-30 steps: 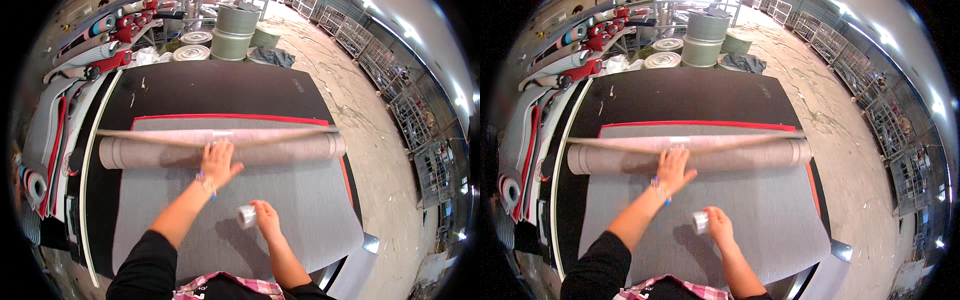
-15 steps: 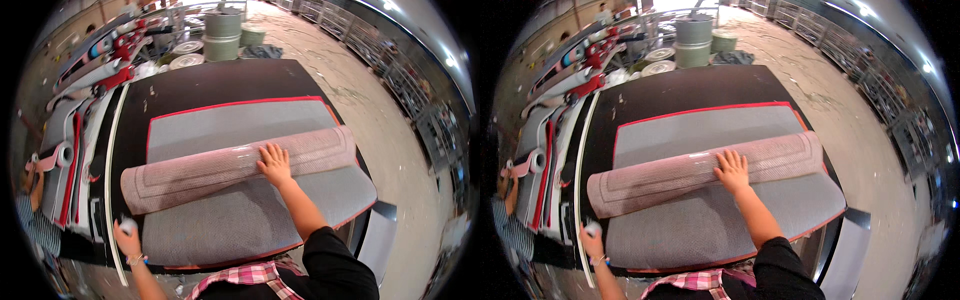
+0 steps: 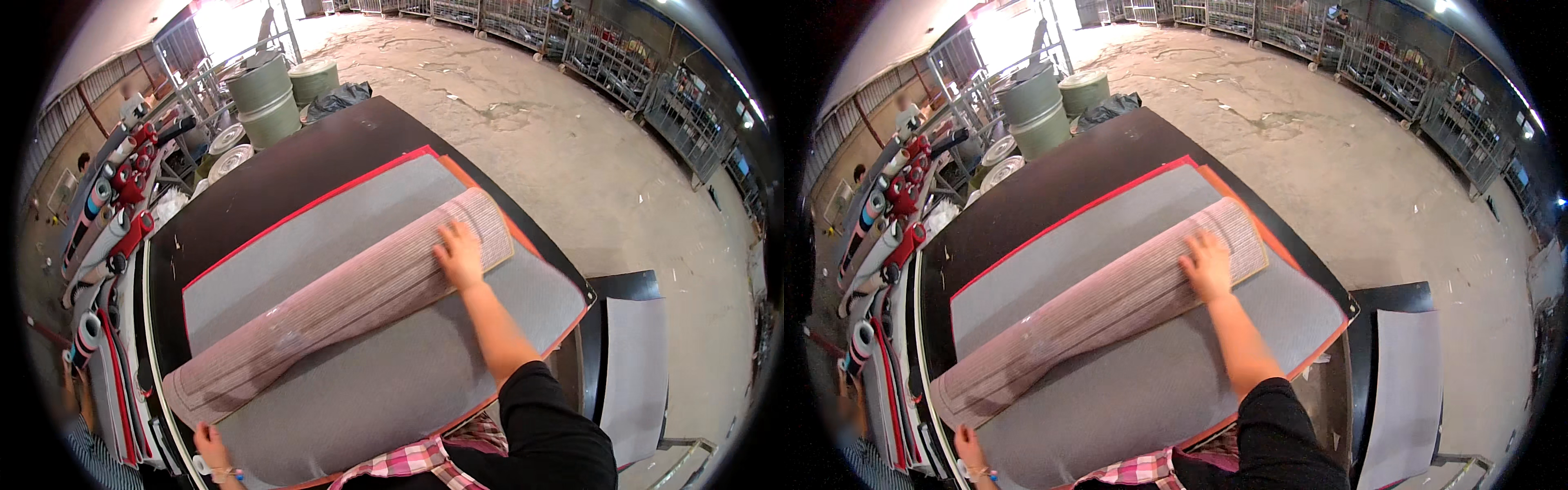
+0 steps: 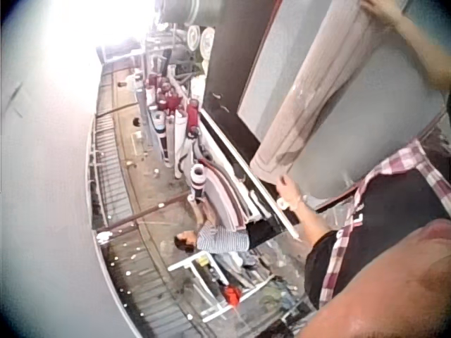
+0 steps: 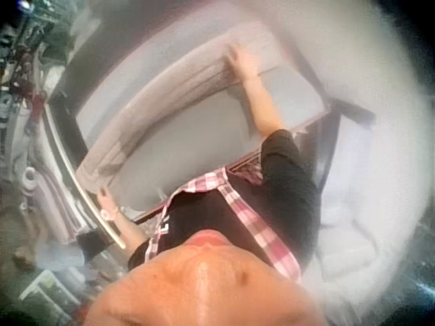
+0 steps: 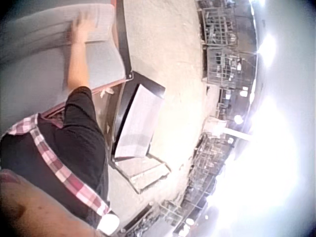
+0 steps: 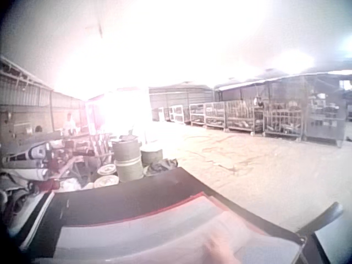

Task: The person rolls several floor mats, secures them with plastic wrap, and attaches shipping labels. They then spray adhesive onto a large orange mat and press a circular textured backing onto the adhesive surface.

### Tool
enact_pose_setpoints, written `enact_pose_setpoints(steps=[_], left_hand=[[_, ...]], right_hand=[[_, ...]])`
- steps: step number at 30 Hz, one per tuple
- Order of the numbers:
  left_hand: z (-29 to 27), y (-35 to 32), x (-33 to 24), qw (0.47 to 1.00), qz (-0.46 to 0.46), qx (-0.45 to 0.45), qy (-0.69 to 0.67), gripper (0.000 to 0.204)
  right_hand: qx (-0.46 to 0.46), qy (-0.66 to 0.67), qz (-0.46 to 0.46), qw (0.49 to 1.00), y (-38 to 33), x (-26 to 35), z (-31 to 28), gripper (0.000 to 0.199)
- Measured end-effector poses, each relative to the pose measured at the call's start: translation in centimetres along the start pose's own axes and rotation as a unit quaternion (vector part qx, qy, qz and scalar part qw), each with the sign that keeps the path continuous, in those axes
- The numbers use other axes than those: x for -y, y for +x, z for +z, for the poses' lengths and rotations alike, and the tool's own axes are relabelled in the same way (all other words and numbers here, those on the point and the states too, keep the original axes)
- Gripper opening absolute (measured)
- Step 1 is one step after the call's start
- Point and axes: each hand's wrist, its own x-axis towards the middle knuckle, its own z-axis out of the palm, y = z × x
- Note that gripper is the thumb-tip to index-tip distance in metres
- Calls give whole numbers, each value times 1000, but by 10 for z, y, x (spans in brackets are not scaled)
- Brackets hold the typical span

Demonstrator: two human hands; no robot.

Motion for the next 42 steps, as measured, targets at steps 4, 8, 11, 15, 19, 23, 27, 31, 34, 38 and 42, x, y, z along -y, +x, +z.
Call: enact_pose_setpoints(steps=[4,8,11,15,19,23,27,31,34,38,42], left_hand=[[104,-71,-203,977,7,157,-143,36],[203,-132,-334,808,-193,330,-448,45],[251,-142,-373,675,-348,278,-589,67],[238,-142,-444,605,-318,77,-726,91],[196,-126,-441,650,-169,70,-738,98],[185,-118,-436,700,-108,111,-697,98],[160,-116,-434,734,-83,101,-667,97],[158,-115,-428,740,-76,89,-663,97],[158,-119,-427,746,-77,86,-656,96],[161,-122,-428,751,-74,83,-651,96],[158,-123,-427,755,-69,79,-647,95]], right_hand=[[-87,143,308,936,25,-116,-14,59],[171,361,348,848,38,-157,-21,52],[145,395,303,855,35,-140,-44,40],[84,348,90,929,26,-94,-151,38],[130,335,-96,928,25,-70,-217,55],[73,393,-183,898,14,-43,-230,46],[34,403,-215,889,2,-27,-237,36],[91,391,-227,887,1,-40,-245,36],[144,478,-180,847,5,-48,-248,42],[236,488,-112,833,7,-48,-242,41],[220,533,-98,811,9,-45,-244,24]])
